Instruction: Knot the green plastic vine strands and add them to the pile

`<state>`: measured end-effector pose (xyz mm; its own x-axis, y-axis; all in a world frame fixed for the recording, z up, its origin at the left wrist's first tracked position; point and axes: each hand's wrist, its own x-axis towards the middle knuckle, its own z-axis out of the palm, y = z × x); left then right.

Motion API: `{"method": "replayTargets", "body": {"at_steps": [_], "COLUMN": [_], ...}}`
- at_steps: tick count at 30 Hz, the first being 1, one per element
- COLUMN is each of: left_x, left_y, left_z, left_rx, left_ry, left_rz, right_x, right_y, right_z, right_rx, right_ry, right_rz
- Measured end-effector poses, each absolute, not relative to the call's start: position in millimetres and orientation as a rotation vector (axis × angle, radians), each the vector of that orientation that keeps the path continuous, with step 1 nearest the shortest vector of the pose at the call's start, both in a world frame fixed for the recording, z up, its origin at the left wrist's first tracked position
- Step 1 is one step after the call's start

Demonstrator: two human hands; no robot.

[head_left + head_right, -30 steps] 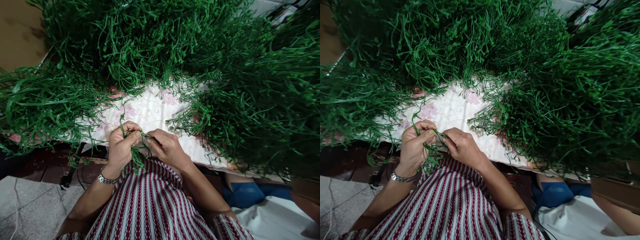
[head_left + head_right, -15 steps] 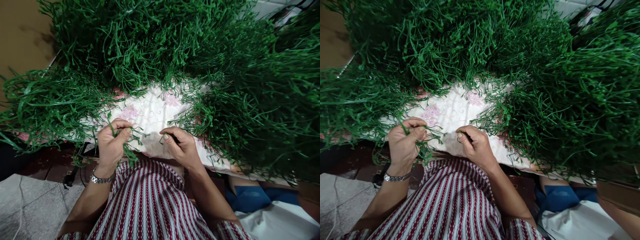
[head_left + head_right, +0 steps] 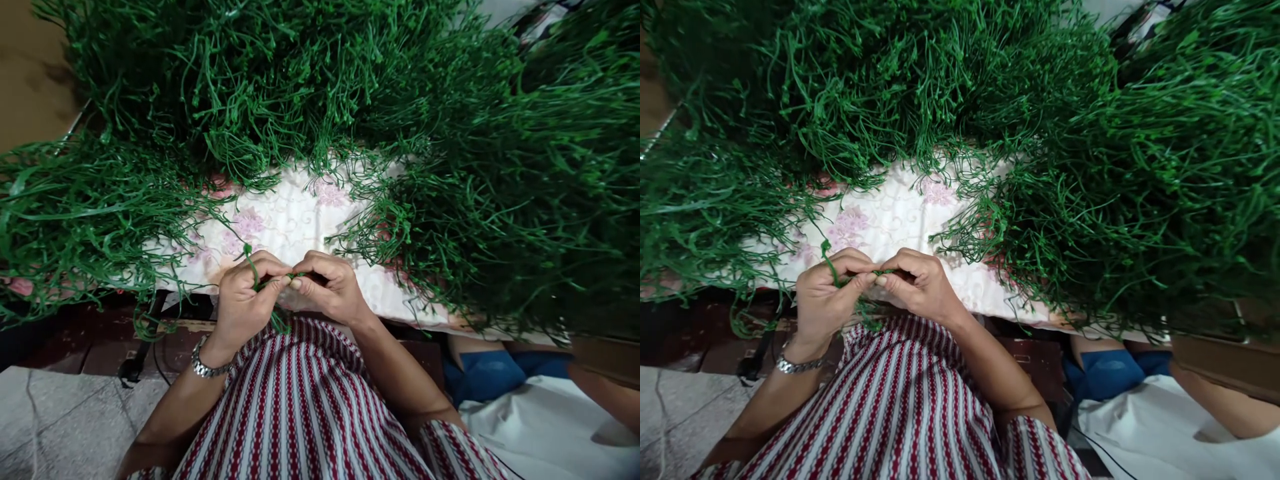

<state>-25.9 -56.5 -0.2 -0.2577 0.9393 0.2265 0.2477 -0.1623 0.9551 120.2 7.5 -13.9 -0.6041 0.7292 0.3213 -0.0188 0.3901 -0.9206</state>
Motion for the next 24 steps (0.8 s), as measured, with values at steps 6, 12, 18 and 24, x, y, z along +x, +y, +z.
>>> {"method": "replayTargets", "body": {"at_steps": [6,12,18,24], "left_x": [-28.5,-27.2,-26.3,-17.6], "left_y": [-57.7,-58.0,-54.5,-52.6], "left_z": [6.1,6.4,5.6,0.9], "left_rx": [1.597,1.661,1.616,1.613], "left_ry": [1.524,1.547,1.5,1.519], "left_rz": [1.297,1.174,1.236,1.421], "right_x": [125.6,130.9,131.1,124.0], "right_y": [5.0,3.6,2.2,-6.9], "right_z": [-12.5,-9.7,-12.6,-16.4], "right_rx": [-0.609,-0.631,-0.641,-0.742], "right_ry": [-1.993,-2.137,-2.167,-2.07], "right_rz": [1.103,0.819,0.822,0.791]}}
